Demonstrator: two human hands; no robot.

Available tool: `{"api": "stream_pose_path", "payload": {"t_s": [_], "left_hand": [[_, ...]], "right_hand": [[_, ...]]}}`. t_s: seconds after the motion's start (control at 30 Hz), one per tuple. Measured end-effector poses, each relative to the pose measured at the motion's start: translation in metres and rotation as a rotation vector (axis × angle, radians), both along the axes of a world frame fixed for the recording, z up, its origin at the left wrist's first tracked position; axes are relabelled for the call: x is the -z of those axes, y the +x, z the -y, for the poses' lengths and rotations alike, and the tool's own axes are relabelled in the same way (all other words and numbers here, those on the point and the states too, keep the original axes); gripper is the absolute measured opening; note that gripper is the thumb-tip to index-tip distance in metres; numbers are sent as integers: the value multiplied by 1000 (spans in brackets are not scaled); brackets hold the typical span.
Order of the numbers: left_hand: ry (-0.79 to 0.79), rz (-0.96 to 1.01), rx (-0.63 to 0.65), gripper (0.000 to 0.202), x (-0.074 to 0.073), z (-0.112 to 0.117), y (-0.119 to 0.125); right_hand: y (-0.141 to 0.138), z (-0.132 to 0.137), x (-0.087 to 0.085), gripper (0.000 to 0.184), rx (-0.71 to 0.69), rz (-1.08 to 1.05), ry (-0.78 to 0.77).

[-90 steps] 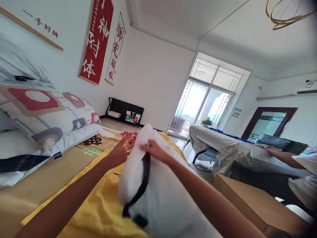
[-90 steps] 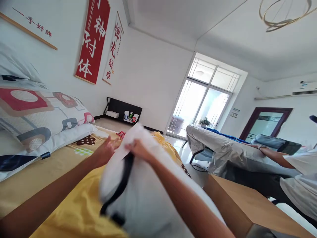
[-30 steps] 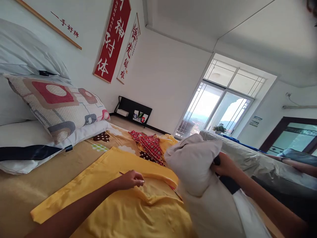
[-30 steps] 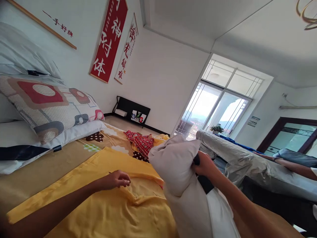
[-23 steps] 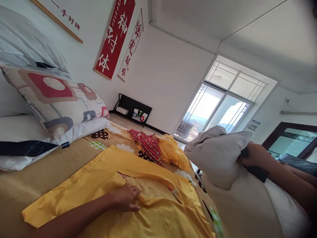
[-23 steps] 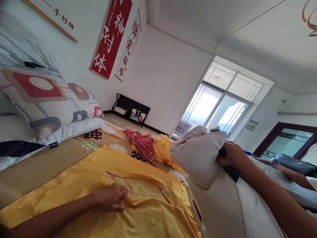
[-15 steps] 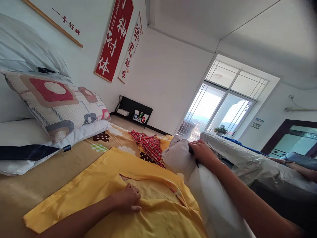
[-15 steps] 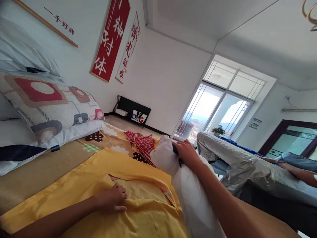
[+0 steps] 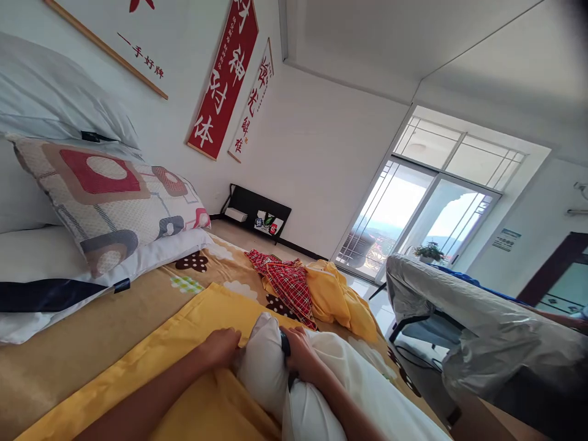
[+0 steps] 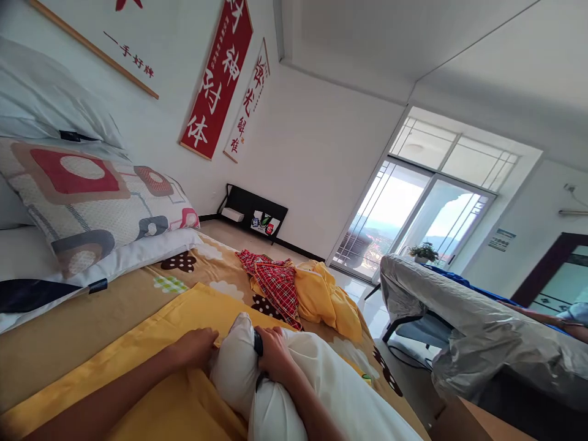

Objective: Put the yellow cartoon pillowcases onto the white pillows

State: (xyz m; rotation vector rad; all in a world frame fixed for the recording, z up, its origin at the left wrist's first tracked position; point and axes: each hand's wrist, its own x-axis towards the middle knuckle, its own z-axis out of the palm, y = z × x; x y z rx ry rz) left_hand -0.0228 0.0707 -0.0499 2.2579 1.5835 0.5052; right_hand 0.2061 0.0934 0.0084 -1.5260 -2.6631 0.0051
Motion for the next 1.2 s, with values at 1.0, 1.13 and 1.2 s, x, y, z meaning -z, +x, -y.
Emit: {"api": "stream_pose_path", "payload": {"t_s": [1.0, 1.13, 1.2], "left_hand": [[168, 309, -315, 30, -13, -36, 17], [177, 343, -279, 32, -12, -35, 15], [163, 358, -266, 33, -10, -32, 15]], "right_hand": [[-101, -3, 2, 36, 133, 478, 119], [-99, 37, 14, 47, 140, 397, 250], [-92, 61, 24, 48, 62, 343, 297]]}}
